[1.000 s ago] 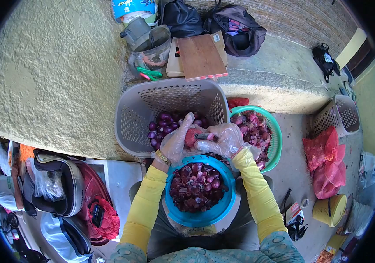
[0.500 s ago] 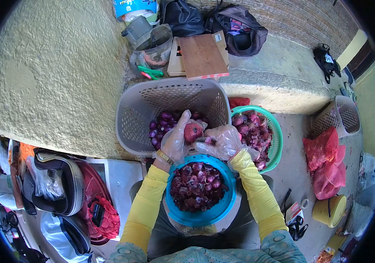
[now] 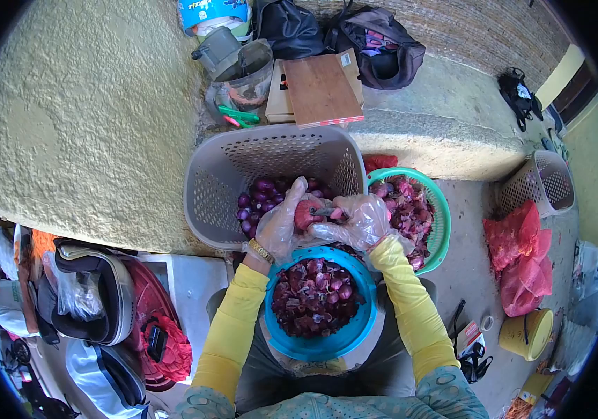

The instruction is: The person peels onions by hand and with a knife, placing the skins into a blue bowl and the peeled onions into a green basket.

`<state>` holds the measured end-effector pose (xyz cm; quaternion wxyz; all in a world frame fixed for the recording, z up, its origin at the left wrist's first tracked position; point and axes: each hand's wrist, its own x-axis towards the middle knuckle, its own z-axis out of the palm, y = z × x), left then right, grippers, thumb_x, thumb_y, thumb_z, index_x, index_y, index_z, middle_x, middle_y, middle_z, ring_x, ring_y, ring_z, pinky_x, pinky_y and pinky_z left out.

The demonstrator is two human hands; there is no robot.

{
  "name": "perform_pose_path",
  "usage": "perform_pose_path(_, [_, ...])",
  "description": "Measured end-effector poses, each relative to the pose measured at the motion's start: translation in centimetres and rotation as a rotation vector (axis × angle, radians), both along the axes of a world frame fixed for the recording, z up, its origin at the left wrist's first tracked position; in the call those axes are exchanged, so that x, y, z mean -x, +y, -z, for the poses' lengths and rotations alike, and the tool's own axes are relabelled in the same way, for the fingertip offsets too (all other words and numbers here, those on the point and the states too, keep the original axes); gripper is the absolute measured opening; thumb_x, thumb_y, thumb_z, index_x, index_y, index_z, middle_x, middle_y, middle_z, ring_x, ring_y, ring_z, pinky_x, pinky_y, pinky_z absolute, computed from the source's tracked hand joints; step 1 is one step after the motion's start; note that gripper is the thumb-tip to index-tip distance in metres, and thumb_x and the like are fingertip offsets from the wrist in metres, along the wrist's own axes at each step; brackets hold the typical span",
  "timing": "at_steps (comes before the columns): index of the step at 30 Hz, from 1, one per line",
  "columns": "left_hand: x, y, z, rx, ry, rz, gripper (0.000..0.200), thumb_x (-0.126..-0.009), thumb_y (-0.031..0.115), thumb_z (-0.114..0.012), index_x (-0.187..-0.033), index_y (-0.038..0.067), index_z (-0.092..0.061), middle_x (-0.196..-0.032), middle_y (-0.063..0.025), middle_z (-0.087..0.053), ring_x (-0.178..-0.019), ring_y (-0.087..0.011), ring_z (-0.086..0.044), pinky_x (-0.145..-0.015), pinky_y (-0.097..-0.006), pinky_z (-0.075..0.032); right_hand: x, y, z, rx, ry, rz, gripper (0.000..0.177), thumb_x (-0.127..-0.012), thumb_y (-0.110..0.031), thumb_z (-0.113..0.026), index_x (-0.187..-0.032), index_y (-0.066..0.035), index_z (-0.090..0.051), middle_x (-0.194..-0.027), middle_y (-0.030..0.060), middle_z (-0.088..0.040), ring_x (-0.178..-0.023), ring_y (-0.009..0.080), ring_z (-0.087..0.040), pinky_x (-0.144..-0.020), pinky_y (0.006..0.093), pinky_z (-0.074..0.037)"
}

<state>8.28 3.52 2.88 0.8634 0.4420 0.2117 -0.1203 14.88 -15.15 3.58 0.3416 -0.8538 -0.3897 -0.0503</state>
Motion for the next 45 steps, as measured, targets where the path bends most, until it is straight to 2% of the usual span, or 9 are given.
perform_pose_path(5, [-0.1,-0.1,0.5,-0.030,-0.034,0.010,0.059,-0.098,0.065,-0.051,-0.093,0.009,-0.066,-0.102,-0.0056,-0.069,-0.073,-0.0090,-0.059,-0.060,-0.0225,-0.049,0.2,0.1,-0.8,0.048,0.127,-0.023,0.057,-0.081,-0.063,-0.074,-0.097,-0.008,-0.077,-0.072,0.0139,-0.070,-0.069,0.0354,-0.070,-0.062,0.0448,-0.053])
perform_pose_path(9, [-0.2,-0.1,0.4,-0.025,-0.048,0.021,0.058,-0.099,0.065,-0.051,-0.091,0.010,-0.065,-0.104,-0.0068,-0.070,-0.071,-0.0087,-0.058,-0.058,-0.0223,-0.047,0.5,0.3,-1.1,0.072,0.177,-0.043,0.055,-0.084,-0.061,-0.071,-0.105,-0.010,-0.077,-0.072,0.0146,-0.069,-0.067,0.0366,-0.068,-0.062,0.0450,-0.052])
perform_pose_path(12, [-0.2,-0.2,-0.1,-0.031,-0.058,0.023,0.058,-0.100,0.064,-0.050,-0.093,0.008,-0.066,-0.107,-0.0090,-0.070,-0.075,-0.0111,-0.061,-0.060,-0.0245,-0.050,0.4,0.4,-0.9,0.013,0.257,-0.056,0.052,-0.086,-0.060,-0.069,-0.092,-0.009,-0.077,-0.068,0.0149,-0.067,-0.063,0.0374,-0.067,-0.060,0.0455,-0.051])
perform_pose_path(17, [-0.5,-0.9,0.0,0.066,-0.059,-0.116,0.062,-0.100,0.063,-0.050,-0.095,0.003,-0.066,-0.111,-0.0141,-0.069,-0.087,-0.0182,-0.066,-0.066,-0.0303,-0.056,0.5,0.6,0.5,0.021,0.056,-0.123,0.052,-0.083,-0.058,-0.072,-0.073,-0.008,-0.071,-0.065,0.0134,-0.067,-0.063,0.0386,-0.066,-0.058,0.0479,-0.052])
perform_pose_path(36, [-0.4,-0.3,0.1,0.026,-0.028,-0.109,0.062,-0.100,0.064,-0.049,-0.099,0.005,-0.066,-0.111,-0.0124,-0.068,-0.082,-0.0163,-0.061,-0.064,-0.0290,-0.051,0.2,0.1,-0.2,0.033,0.166,-0.042,0.053,-0.080,-0.060,-0.075,-0.073,-0.007,-0.069,-0.067,0.0169,-0.068,-0.065,0.0416,-0.067,-0.060,0.0493,-0.053])
perform_pose_path(39, [-0.2,-0.2,-0.3,-0.013,-0.015,-0.131,0.062,-0.100,0.063,-0.049,-0.100,0.004,-0.066,-0.102,-0.0116,-0.069,-0.078,-0.0158,-0.061,-0.062,-0.0273,-0.050,0.1,0.3,0.7,-0.018,0.202,-0.025,0.051,-0.085,-0.055,-0.074,-0.076,-0.005,-0.070,-0.065,0.0136,-0.067,-0.061,0.0310,-0.068,-0.060,0.0439,-0.052])
perform_pose_path(41, [-0.3,0.3,0.1,-0.012,-0.070,-0.061,0.064,-0.101,0.063,-0.049,-0.103,0.001,-0.067,-0.091,-0.0101,-0.068,-0.073,-0.0149,-0.061,-0.060,-0.0253,-0.048,0.4,1.3,1.0,-0.501,0.517,0.062,0.049,-0.091,-0.051,-0.072,-0.078,-0.003,-0.070,-0.060,0.0065,-0.062,-0.060,0.0142,-0.059,-0.061,0.0370,-0.050])
perform_pose_path(42, [-0.2,0.4,0.2,-0.012,-0.069,-0.061,0.064,-0.101,0.063,-0.049,-0.103,0.001,-0.067,-0.091,-0.0101,-0.068,-0.073,-0.0149,-0.061,-0.060,-0.0253,-0.048,0.4,1.2,0.8,-0.554,0.569,0.105,0.050,-0.094,-0.051,-0.068,-0.084,-0.002,-0.072,-0.061,0.0011,-0.057,-0.065,0.0079,-0.048,-0.063,0.0329,-0.047])
perform_pose_path(45, [-0.2,0.2,-0.3,-0.034,-0.048,-0.068,0.066,-0.101,0.062,-0.049,-0.107,-0.001,-0.068,-0.083,-0.0086,-0.067,-0.070,-0.0142,-0.061,-0.059,-0.0238,-0.046,-1.3,0.7,4.7,-0.457,0.737,0.246,0.052,-0.094,-0.054,-0.068,-0.084,-0.002,-0.072,-0.061,0.0018,-0.056,-0.063,0.0102,-0.046,-0.062,0.0339,-0.046])
